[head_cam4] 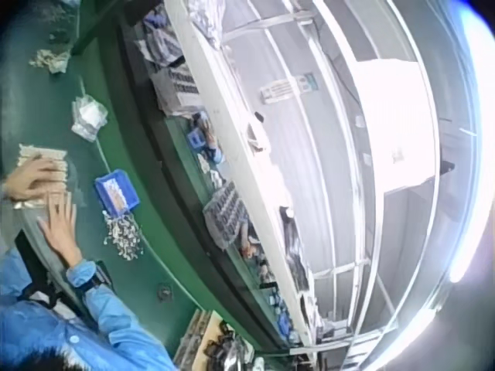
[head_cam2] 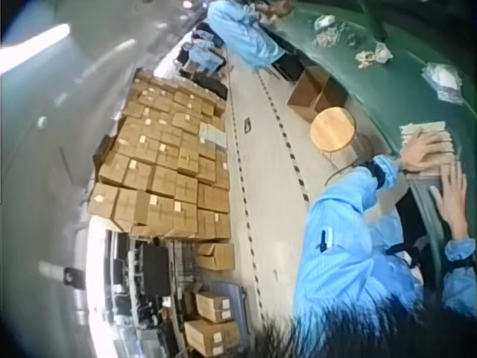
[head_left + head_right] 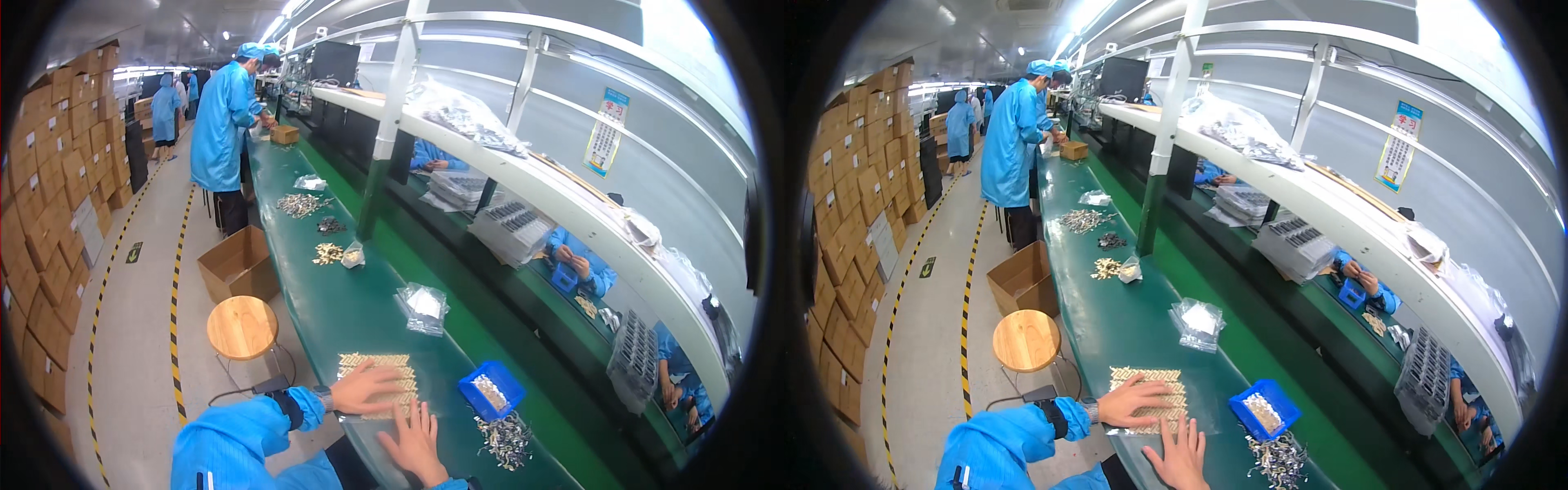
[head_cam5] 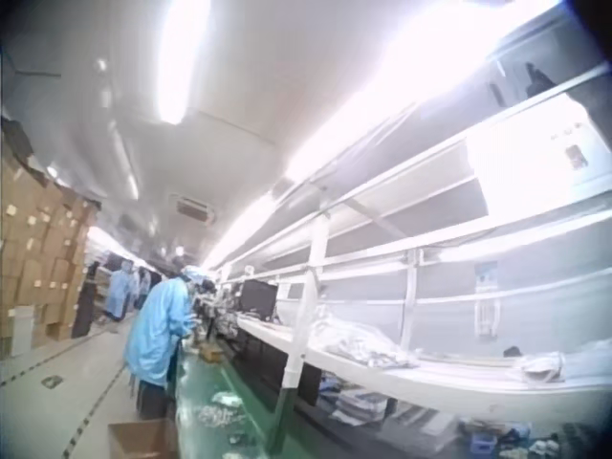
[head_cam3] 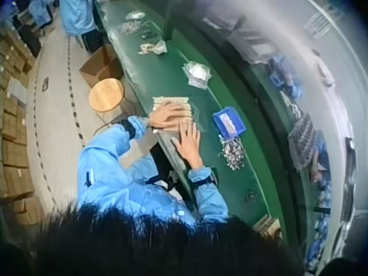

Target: The recorder is manually assembling small metal and plastic parts at a manufacturing workstation.

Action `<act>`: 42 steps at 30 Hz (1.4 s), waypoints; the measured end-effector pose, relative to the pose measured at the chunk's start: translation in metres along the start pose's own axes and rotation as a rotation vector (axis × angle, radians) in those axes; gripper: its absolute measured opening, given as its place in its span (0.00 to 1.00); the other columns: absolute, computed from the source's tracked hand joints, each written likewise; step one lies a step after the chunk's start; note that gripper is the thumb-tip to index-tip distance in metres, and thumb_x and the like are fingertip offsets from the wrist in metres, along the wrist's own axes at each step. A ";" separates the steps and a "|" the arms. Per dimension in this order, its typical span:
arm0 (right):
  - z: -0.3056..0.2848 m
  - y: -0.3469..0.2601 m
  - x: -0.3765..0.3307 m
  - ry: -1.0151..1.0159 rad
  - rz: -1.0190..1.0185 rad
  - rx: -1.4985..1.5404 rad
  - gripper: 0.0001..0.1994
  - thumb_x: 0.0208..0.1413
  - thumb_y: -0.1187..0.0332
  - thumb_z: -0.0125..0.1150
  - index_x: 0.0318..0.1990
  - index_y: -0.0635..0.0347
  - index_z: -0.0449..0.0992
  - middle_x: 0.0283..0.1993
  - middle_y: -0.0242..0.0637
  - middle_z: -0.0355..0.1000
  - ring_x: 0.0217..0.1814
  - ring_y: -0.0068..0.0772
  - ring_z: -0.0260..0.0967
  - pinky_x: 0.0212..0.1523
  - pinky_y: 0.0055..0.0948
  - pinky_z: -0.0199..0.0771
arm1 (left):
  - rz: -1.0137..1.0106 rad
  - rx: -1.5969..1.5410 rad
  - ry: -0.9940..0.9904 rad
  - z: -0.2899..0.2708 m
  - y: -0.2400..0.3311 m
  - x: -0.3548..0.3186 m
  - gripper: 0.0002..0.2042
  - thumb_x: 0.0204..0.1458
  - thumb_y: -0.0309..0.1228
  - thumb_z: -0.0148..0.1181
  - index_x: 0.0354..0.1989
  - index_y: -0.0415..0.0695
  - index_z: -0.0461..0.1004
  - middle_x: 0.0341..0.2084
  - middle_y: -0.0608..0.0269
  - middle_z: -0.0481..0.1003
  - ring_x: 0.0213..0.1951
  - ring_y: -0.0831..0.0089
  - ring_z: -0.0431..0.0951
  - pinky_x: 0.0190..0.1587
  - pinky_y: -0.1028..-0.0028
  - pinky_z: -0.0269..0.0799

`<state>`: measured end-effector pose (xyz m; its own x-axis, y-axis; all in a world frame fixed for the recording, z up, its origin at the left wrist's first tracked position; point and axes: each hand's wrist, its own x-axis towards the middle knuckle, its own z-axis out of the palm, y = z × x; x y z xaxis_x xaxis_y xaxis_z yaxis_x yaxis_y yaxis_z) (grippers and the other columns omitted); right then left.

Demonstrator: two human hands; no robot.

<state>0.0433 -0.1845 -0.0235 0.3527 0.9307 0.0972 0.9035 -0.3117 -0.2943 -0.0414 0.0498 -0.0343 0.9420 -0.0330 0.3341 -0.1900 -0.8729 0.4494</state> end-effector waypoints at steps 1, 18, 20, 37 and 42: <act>0.001 -0.003 0.001 -0.014 -0.001 -0.002 0.41 0.60 0.43 0.58 0.75 0.52 0.55 0.78 0.61 0.44 0.81 0.66 0.35 0.75 0.62 0.35 | -0.014 -0.164 0.048 -0.002 0.000 0.000 0.28 0.61 0.56 0.54 0.66 0.59 0.69 0.73 0.58 0.56 0.75 0.52 0.49 0.73 0.42 0.36; -0.019 -0.069 -0.055 -0.136 0.062 0.030 0.42 0.54 0.46 0.65 0.74 0.50 0.58 0.80 0.57 0.40 0.81 0.66 0.34 0.76 0.62 0.35 | -1.050 -1.678 0.602 0.040 0.082 -0.175 0.17 0.66 0.40 0.54 0.52 0.37 0.72 0.41 0.59 0.80 0.43 0.68 0.82 0.39 0.70 0.80; -0.016 -0.073 -0.063 -0.119 0.062 0.037 0.41 0.53 0.46 0.66 0.73 0.50 0.60 0.79 0.57 0.42 0.80 0.65 0.37 0.75 0.61 0.37 | -1.049 -1.609 0.466 0.031 0.087 -0.163 0.18 0.66 0.39 0.56 0.54 0.36 0.73 0.44 0.57 0.81 0.41 0.68 0.83 0.37 0.70 0.81; -0.007 -0.101 -0.141 -0.011 0.558 1.696 0.27 0.68 0.58 0.59 0.67 0.65 0.63 0.55 0.47 0.74 0.51 0.37 0.76 0.47 0.31 0.77 | -0.997 -1.489 0.363 0.003 0.123 -0.147 0.13 0.65 0.28 0.59 0.52 0.31 0.76 0.43 0.59 0.81 0.42 0.77 0.79 0.45 0.76 0.76; 0.012 -0.084 -0.148 0.303 0.588 2.019 0.27 0.68 0.64 0.58 0.69 0.64 0.58 0.61 0.41 0.71 0.61 0.41 0.71 0.55 0.38 0.74 | -0.898 -1.512 0.313 0.044 0.145 -0.151 0.14 0.65 0.28 0.59 0.53 0.32 0.76 0.47 0.60 0.80 0.45 0.78 0.78 0.50 0.75 0.74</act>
<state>-0.0883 -0.2941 -0.0242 0.6320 0.7088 -0.3134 -0.6685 0.2940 -0.6831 -0.1987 -0.0936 -0.0559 0.8410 0.3963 -0.3684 0.0677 0.5983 0.7984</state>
